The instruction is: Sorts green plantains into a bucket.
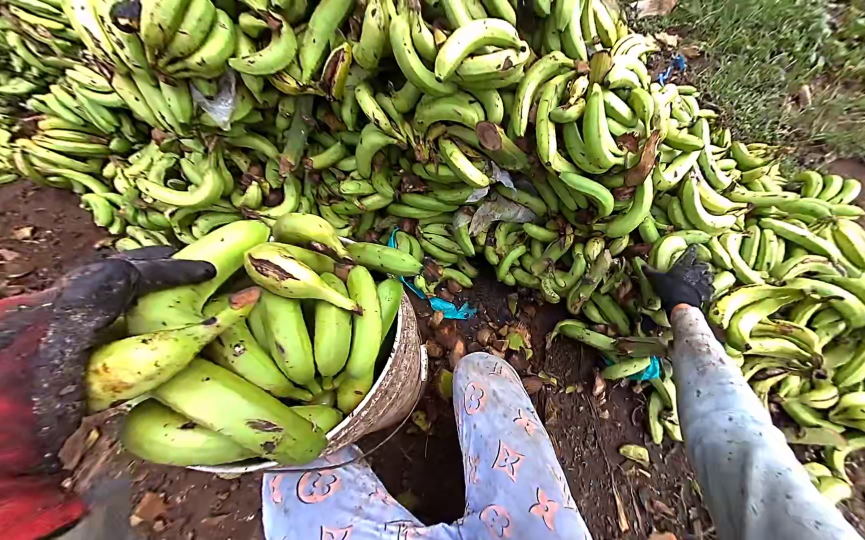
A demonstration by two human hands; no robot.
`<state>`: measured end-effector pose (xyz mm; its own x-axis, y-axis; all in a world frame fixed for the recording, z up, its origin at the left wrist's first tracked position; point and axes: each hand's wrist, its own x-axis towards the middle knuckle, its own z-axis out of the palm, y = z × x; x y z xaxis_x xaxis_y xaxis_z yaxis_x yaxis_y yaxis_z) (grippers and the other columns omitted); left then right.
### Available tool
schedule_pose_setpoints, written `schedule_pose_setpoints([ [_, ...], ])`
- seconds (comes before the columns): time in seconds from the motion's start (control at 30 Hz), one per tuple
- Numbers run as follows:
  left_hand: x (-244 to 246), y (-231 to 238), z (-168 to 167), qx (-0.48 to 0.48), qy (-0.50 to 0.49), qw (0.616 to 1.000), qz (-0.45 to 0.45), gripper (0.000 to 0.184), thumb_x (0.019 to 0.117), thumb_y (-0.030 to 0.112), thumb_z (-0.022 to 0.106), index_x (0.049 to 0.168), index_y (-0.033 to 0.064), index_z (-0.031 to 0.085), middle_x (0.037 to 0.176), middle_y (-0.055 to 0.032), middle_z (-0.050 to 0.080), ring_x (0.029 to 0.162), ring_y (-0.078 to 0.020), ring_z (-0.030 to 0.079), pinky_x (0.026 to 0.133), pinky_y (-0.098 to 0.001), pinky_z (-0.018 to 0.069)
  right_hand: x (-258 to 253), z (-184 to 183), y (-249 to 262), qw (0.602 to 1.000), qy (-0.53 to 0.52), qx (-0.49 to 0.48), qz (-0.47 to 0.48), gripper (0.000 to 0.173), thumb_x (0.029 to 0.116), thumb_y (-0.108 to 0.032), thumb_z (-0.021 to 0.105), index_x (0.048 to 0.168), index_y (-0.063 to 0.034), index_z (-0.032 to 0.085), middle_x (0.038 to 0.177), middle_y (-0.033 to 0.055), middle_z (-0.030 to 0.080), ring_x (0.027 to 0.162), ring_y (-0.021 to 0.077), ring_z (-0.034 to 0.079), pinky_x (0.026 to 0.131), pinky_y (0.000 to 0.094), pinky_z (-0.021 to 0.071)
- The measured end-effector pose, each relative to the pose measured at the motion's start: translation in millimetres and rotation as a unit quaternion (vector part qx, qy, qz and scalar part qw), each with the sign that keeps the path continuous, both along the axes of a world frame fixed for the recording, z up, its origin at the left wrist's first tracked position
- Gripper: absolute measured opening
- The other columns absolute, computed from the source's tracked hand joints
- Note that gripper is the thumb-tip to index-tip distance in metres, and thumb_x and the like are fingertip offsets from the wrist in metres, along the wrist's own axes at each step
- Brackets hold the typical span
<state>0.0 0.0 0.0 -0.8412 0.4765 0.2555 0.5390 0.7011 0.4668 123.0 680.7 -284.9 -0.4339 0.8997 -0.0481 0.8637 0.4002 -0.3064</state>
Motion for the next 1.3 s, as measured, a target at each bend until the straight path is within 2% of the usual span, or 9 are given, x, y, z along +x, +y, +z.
schedule_pose_setpoints([
  [0.13,21.3,43.2,21.9,0.027,-0.078,0.987,0.137,0.039,0.1093,0.028,0.037,0.128,0.0136,0.068,0.13,-0.0067,0.066,0.121,-0.0172,0.062,0.108,-0.0443,0.0468,-10.2,5.9,3.8,0.996,-0.041,-0.001,0.075,0.086,0.09,-0.037,0.072,0.161,-0.0102,0.031,0.151,0.036,0.043,0.141,0.0542,0.041,0.108,0.0735,0.0362],
  [0.3,26.8,33.7,18.5,0.048,-0.028,0.992,0.118,0.045,0.1099,0.036,0.034,0.139,0.02,0.063,0.139,-0.0022,0.064,0.128,-0.0112,0.059,0.113,-0.041,0.0441,-15.2,54.1,-65.2,0.958,0.253,-0.063,0.121,0.064,0.1034,-0.03,0.057,0.155,0.002,0.038,0.153,0.0305,0.045,0.145,0.0414,0.043,0.122,0.0535,0.0306],
  [0.53,22.0,27.8,10.3,0.13,-0.016,0.985,0.113,0.048,0.1105,0.041,0.031,0.143,0.0226,0.06,0.144,0.0014,0.061,0.132,-0.0099,0.056,0.114,-0.0381,0.0431,-42.1,195.2,-250.7,0.744,0.523,-0.148,0.388,0.067,0.0913,-0.017,0.063,0.152,0.0023,0.041,0.145,0.0165,0.054,0.128,0.0108,0.057,0.108,0.0277,0.0475],
  [0.73,45.7,8.2,-7.3,0.226,0.018,0.972,0.066,0.037,0.1067,0.031,0.05,0.133,0.0106,0.067,0.141,-0.0095,0.059,0.133,-0.0158,0.054,0.112,-0.0348,0.0447,-56.8,300.5,-377.3,0.606,0.486,-0.235,0.584,0.058,0.0996,-0.018,0.059,0.155,-0.0207,0.042,0.126,-0.0009,0.063,0.095,0.0062,0.065,0.078,0.0257,0.0591],
  [0.87,58.6,-17.6,-17.3,0.185,-0.027,0.982,0.014,0.052,0.0928,0.04,0.063,0.14,0.0169,0.063,0.153,-0.0084,0.049,0.148,-0.0229,0.038,0.122,-0.0457,0.0312,-67.2,303.0,-411.9,0.684,0.276,-0.226,0.637,0.065,0.1016,-0.031,0.06,0.16,-0.0388,0.033,0.116,0.0142,0.069,0.078,0.0295,0.067,0.059,0.0505,0.0539],
  [0.93,55.5,-26.7,-18.8,0.162,-0.001,0.987,-0.011,0.074,0.0757,0.042,0.083,0.141,0.0149,0.062,0.151,-0.01,0.052,0.145,-0.0248,0.042,0.121,-0.0452,0.0343,-69.1,295.2,-414.5,0.708,0.241,-0.185,0.638,0.065,0.1018,-0.036,0.061,0.16,-0.0404,0.031,0.127,0.0152,0.067,0.092,0.0358,0.067,0.069,0.0603,0.0538],
  [1.03,48.4,-32.8,-25.1,0.236,0.038,0.971,-0.03,0.06,0.0747,0.029,0.089,0.128,0.0092,0.07,0.133,-0.0071,0.066,0.129,-0.0156,0.058,0.113,-0.035,0.0459,-75.6,292.4,-416.2,0.695,0.271,-0.106,0.657,0.065,0.0987,-0.029,0.065,0.158,-0.0266,0.039,0.149,0.0133,0.054,0.125,0.035,0.059,0.096,0.0637,0.0494],
  [1.2,37.0,-44.6,-47.8,0.409,0.021,0.912,-0.031,0.063,0.0782,0.016,0.085,0.134,0.002,0.061,0.136,-0.0087,0.063,0.124,-0.0153,0.062,0.106,-0.0327,0.0534,-58.6,269.5,-445.5,0.75,0.36,-0.066,0.551,0.058,0.0922,-0.038,0.069,0.144,-0.0161,0.054,0.134,0.0135,0.063,0.111,0.0275,0.066,0.087,0.0531,0.0554],
  [1.3,35.8,-45.6,-55.5,0.401,0.053,0.912,-0.065,0.058,0.0754,0.016,0.087,0.126,-0.0018,0.066,0.144,-0.0143,0.058,0.138,-0.0229,0.051,0.117,-0.0371,0.0432,-64.2,264.8,-466.9,0.761,0.298,0.032,0.575,0.073,0.086,-0.024,0.077,0.149,-0.0057,0.045,0.14,0.0284,0.053,0.119,0.0481,0.059,0.084,0.0662,0.0527],
])
